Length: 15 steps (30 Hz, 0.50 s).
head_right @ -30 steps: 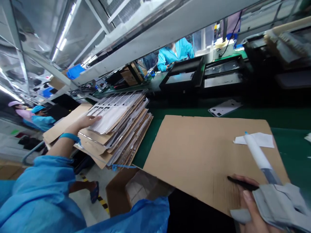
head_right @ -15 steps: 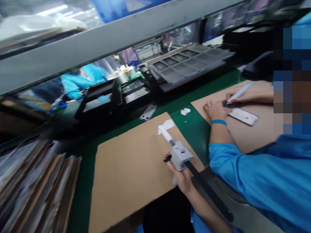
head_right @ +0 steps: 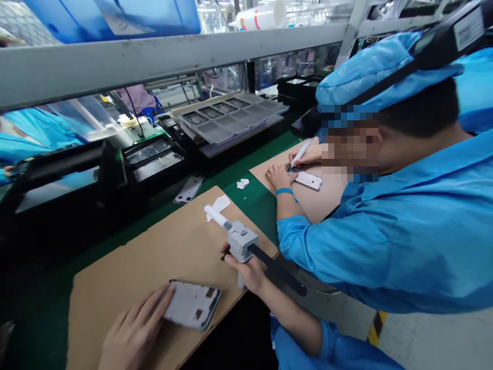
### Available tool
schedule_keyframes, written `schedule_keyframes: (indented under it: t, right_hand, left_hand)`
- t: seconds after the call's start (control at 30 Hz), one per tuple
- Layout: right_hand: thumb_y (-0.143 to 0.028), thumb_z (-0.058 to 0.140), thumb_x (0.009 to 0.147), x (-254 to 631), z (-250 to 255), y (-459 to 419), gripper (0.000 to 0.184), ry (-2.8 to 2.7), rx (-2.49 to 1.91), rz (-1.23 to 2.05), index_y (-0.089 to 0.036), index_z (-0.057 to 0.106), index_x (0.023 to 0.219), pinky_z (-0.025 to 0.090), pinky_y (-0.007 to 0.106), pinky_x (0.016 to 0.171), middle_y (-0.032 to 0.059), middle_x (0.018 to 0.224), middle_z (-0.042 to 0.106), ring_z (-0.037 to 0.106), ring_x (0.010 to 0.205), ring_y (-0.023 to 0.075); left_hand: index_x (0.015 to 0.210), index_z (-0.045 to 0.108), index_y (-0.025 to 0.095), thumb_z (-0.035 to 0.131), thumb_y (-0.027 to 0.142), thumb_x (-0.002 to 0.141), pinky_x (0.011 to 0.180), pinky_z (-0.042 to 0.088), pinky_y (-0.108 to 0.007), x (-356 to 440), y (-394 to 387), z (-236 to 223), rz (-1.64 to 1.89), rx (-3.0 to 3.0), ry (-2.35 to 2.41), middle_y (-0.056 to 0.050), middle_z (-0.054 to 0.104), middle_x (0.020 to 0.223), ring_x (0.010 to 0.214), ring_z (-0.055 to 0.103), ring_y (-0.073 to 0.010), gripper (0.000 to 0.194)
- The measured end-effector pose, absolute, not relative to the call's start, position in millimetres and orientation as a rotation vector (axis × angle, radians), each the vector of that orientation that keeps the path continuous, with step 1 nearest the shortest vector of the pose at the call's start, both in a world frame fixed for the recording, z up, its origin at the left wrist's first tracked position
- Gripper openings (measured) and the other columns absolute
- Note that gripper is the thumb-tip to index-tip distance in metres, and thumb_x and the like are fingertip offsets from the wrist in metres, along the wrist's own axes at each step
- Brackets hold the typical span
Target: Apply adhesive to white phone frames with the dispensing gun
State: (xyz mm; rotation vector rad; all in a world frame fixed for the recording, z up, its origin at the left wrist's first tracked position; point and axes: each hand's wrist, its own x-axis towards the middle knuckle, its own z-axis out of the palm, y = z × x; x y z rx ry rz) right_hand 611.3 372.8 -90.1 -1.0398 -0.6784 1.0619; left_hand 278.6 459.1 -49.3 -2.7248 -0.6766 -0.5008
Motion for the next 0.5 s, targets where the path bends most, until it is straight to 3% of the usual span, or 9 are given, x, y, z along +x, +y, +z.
schedule_keyframes:
  t: [0.1, 0.17, 0.27, 0.33, 0.4, 0.5]
  right_hand:
    - [-0.068, 0.090, 0.087, 621.4, -93.7, 376.9, 0.060, -0.656, -1.004, 1.043, -0.021, 0.076, 0.122, 0.058, 0.041, 0.128, 0.0105, 0.127, 0.078, 0.073, 0.128, 0.0261]
    - [-0.065, 0.092, 0.084, 626.3, -98.2, 380.1, 0.060, -0.619, -0.975, 1.029, -0.020, 0.076, 0.121, 0.060, 0.040, 0.124, 0.0091, 0.122, 0.078, 0.074, 0.121, 0.0247]
    - [-0.062, 0.093, 0.081, 630.8, -101.9, 383.1, 0.060, -0.588, -0.952, 1.026, -0.020, 0.075, 0.120, 0.061, 0.038, 0.119, 0.0075, 0.118, 0.077, 0.074, 0.117, 0.0232]
    - [-0.062, 0.092, 0.083, 632.7, -100.7, 382.3, 0.058, -0.611, -0.961, 1.028, -0.021, 0.076, 0.121, 0.061, 0.038, 0.120, 0.0077, 0.120, 0.077, 0.074, 0.118, 0.0230]
    - [-0.063, 0.092, 0.085, 633.3, -98.9, 378.1, 0.058, -0.653, -0.989, 1.021, -0.021, 0.075, 0.121, 0.061, 0.040, 0.120, 0.0082, 0.120, 0.077, 0.074, 0.120, 0.0239]
    - [-0.066, 0.092, 0.086, 630.9, -100.4, 363.3, 0.059, -0.713, -1.037, 0.969, -0.022, 0.073, 0.121, 0.060, 0.043, 0.121, 0.0079, 0.119, 0.076, 0.074, 0.120, 0.0249]
  left_hand:
    - [0.165, 0.076, 0.034, 0.050, 0.012, 0.113, 0.095, 0.069, -0.039, 300.4, 492.2, -69.3, -0.375, -2.782, -0.680, -0.006, 0.084, 0.150, 0.126, 0.085, -0.0309, 0.062]
    - [0.160, 0.080, 0.031, 0.046, 0.011, 0.111, 0.106, 0.069, -0.042, 308.9, 505.4, -74.5, -0.242, -2.851, -0.735, -0.006, 0.077, 0.161, 0.138, 0.081, -0.0310, 0.063]
    - [0.172, 0.069, 0.028, 0.041, 0.010, 0.108, 0.121, 0.064, -0.047, 312.7, 515.3, -77.8, -0.127, -2.977, -0.793, -0.006, 0.063, 0.177, 0.154, 0.072, -0.0312, 0.072]
    - [0.180, 0.059, 0.026, 0.039, 0.018, 0.114, 0.129, 0.060, -0.050, 314.6, 518.4, -79.9, -0.143, -3.050, -0.870, -0.008, 0.056, 0.184, 0.161, 0.066, -0.0321, 0.070]
    - [0.186, 0.047, 0.020, 0.043, 0.040, 0.121, 0.137, 0.052, -0.059, 319.8, 519.6, -81.6, -0.182, -3.083, -0.994, -0.013, 0.047, 0.189, 0.168, 0.059, -0.0362, 0.068]
    - [0.189, 0.037, 0.015, 0.057, 0.076, 0.115, 0.145, 0.036, -0.072, 333.8, 518.2, -82.0, -0.211, -3.093, -1.164, -0.020, 0.039, 0.192, 0.177, 0.044, -0.0439, 0.098]
